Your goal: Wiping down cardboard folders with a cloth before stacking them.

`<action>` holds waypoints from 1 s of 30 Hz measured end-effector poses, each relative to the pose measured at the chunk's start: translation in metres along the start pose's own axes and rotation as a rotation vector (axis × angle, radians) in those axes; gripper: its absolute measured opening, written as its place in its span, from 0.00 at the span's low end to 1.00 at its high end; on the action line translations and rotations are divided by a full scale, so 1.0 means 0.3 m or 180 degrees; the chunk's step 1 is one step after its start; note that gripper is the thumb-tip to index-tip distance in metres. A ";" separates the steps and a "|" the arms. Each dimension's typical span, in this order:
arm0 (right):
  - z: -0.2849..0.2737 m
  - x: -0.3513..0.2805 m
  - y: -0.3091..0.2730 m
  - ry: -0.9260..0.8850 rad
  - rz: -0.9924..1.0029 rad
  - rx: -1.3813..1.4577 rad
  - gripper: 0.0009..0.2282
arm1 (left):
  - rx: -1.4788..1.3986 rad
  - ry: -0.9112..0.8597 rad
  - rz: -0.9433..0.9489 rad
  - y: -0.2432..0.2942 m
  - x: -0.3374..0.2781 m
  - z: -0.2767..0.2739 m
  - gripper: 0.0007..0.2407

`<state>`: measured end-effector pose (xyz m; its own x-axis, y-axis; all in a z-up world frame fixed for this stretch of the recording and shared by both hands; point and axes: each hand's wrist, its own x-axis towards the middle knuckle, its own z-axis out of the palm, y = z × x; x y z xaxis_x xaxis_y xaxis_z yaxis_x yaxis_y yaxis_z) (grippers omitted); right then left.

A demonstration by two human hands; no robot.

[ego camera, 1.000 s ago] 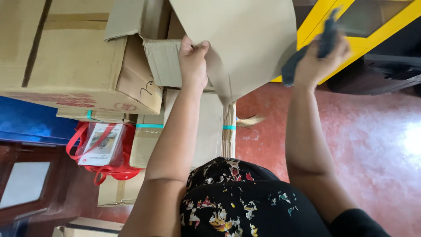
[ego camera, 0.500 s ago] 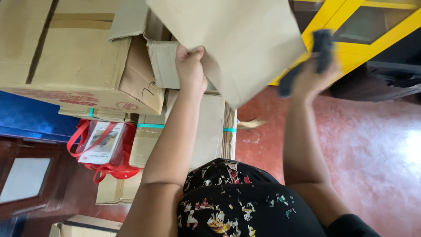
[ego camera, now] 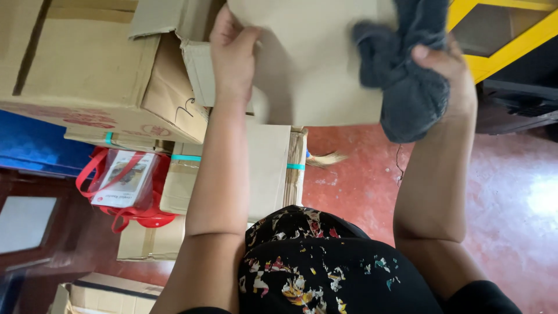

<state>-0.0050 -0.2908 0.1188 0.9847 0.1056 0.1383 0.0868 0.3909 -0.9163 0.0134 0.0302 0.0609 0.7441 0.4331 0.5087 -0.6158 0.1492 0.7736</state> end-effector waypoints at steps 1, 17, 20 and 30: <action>0.014 0.001 0.019 -0.0498 0.0224 0.0564 0.30 | 0.0277 0.0088 -0.0203 0.039 -0.010 -0.006 0.15; 0.124 -0.084 0.240 -0.0902 0.0585 -0.1534 0.39 | 0.2701 0.0089 -0.1326 0.116 -0.222 -0.262 0.31; 0.195 -0.153 0.254 -0.0534 0.1027 -0.1495 0.40 | 0.2605 -0.0156 -0.1489 0.078 -0.257 -0.345 0.33; 0.291 -0.389 0.615 -0.0091 0.1129 -0.1504 0.49 | 0.2960 -0.0558 -0.1742 -0.022 -0.447 -0.655 0.34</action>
<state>-0.1171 -0.1511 -0.0337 0.9620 0.1826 -0.2031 -0.1829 -0.1219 -0.9756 -0.1332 0.1457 -0.0867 0.9295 0.3689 -0.0014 0.1914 -0.4788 0.8568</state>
